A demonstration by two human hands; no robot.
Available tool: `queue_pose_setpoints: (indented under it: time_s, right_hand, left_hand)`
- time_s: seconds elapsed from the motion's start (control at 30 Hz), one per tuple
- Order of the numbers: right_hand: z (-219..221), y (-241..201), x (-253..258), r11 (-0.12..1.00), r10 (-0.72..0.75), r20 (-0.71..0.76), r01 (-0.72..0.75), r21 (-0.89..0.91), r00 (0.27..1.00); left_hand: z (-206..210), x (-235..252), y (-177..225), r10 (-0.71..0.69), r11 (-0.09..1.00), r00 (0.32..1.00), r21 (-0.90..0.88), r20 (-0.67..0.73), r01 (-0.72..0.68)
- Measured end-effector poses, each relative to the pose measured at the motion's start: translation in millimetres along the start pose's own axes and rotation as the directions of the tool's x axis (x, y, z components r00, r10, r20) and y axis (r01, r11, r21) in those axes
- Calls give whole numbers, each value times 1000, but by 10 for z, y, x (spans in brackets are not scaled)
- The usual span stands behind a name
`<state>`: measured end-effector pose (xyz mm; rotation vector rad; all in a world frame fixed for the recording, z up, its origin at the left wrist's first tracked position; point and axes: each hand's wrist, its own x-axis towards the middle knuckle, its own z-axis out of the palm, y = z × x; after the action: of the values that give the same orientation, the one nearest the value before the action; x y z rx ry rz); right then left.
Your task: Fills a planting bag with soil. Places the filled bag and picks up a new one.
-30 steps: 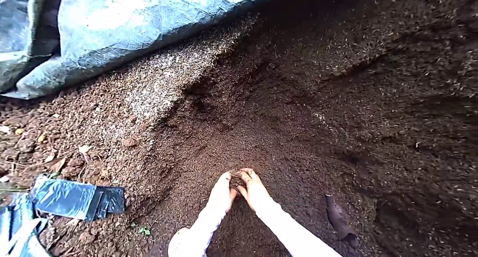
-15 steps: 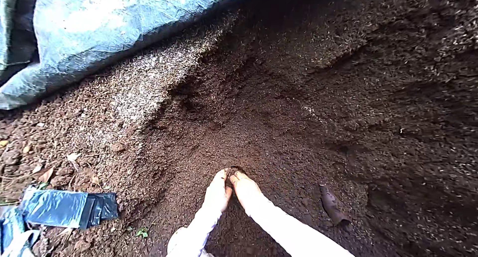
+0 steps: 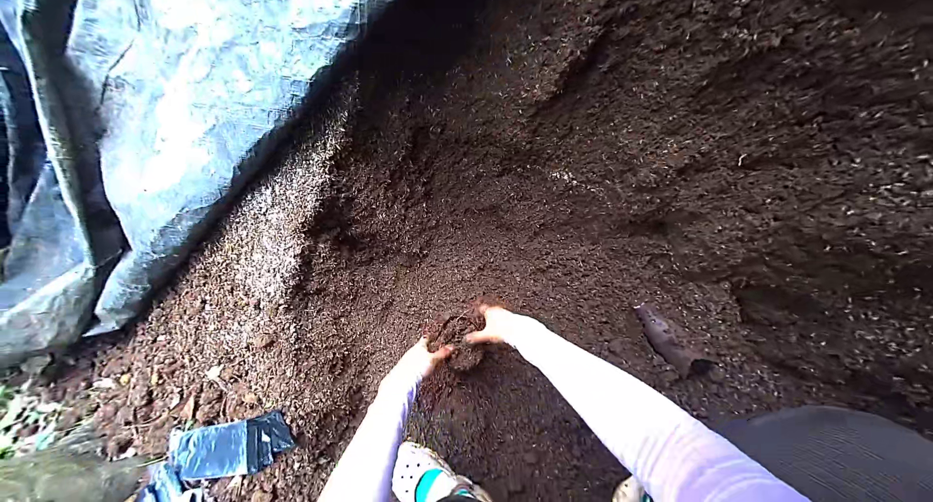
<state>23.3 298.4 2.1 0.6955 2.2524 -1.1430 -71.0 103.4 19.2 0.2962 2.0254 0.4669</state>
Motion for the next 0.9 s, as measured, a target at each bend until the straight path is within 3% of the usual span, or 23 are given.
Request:
queue_pose_setpoints:
  time_s: [0.1, 0.23, 0.43, 0.53, 0.6, 0.7, 0.77, 0.9]
  right_hand:
    - [43, -147, -6, 991, 119, 137, -110, -75, 983]
    - [-53, -426, -194, 977, 159, 182, -128, -172, 970]
    - [135, -518, -162, 953, 178, 108, -144, -267, 978]
    - [110, -434, -165, 963, 103, 142, -63, -263, 985]
    - [-47, -295, -80, 986, 53, 210, -19, -164, 976]
    - [-236, -295, -164, 975, 150, 266, -188, 122, 952]
    - [-278, -396, -190, 964, 196, 258, -234, 125, 946]
    - [-264, -521, -102, 987, 140, 213, -118, -112, 967]
  left_hand:
    - [45, 110, 74, -37, 999, 999, -3, 28, 37]
    - [57, 67, 177, -37, 991, 999, 128, -30, 40]
    - [225, 76, 397, -123, 879, 978, 439, -169, 187]
    - [216, 44, 267, -65, 931, 986, 347, -157, 116]
    - [91, 32, 141, 8, 996, 998, 84, -66, -2]
    - [13, -12, 82, -71, 980, 998, -187, 0, 69]
    - [21, 45, 145, -74, 985, 996, -160, -55, 64]
    - [16, 196, 264, 73, 997, 984, 36, -165, -68]
